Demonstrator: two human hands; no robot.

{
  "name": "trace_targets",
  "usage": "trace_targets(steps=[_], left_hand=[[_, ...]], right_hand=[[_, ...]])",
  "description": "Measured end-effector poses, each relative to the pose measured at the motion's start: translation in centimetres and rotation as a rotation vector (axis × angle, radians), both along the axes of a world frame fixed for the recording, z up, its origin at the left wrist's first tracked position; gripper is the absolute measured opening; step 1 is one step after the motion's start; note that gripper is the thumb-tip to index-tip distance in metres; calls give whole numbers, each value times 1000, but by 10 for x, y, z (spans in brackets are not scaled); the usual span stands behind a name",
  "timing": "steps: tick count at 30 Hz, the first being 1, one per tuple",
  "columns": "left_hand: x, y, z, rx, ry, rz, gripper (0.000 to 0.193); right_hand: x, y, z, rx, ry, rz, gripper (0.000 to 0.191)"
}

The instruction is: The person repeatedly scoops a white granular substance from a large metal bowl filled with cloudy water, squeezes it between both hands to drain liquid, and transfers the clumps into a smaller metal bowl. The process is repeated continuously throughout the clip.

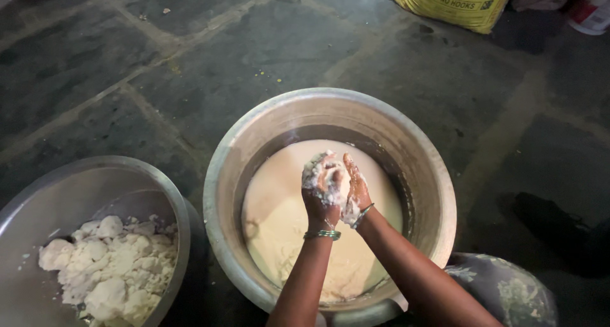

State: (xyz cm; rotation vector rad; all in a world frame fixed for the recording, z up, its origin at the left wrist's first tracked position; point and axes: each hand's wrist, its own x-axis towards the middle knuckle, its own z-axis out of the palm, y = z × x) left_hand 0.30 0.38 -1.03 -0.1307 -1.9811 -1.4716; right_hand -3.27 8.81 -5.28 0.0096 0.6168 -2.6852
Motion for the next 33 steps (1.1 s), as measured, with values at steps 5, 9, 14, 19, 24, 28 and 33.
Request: trace_targets(steps=[5,9,14,19,24,28,33], left_hand=[[-9,8,-10,-166,-157,273,27],[-7,7,-17,-202,-141,289,29],[-5,3,-11,-170,-188,219,31],[3,3,8,77,-220,149,29],[6,0,30,17,-175,205,29],[10,2,38,106,-179,188,28],[11,6,35,252,-237,165,31]], right_hand=[[6,-4,5,121,-104,1,43],[4,-3,-12,315,38,-22,43],[4,4,-21,775,362,-131,46],[5,0,-20,455,195,-117,44],[0,4,-21,649,384,-156,38],[1,7,-15,817,421,-198,37],[6,1,-7,423,132,-127,33]])
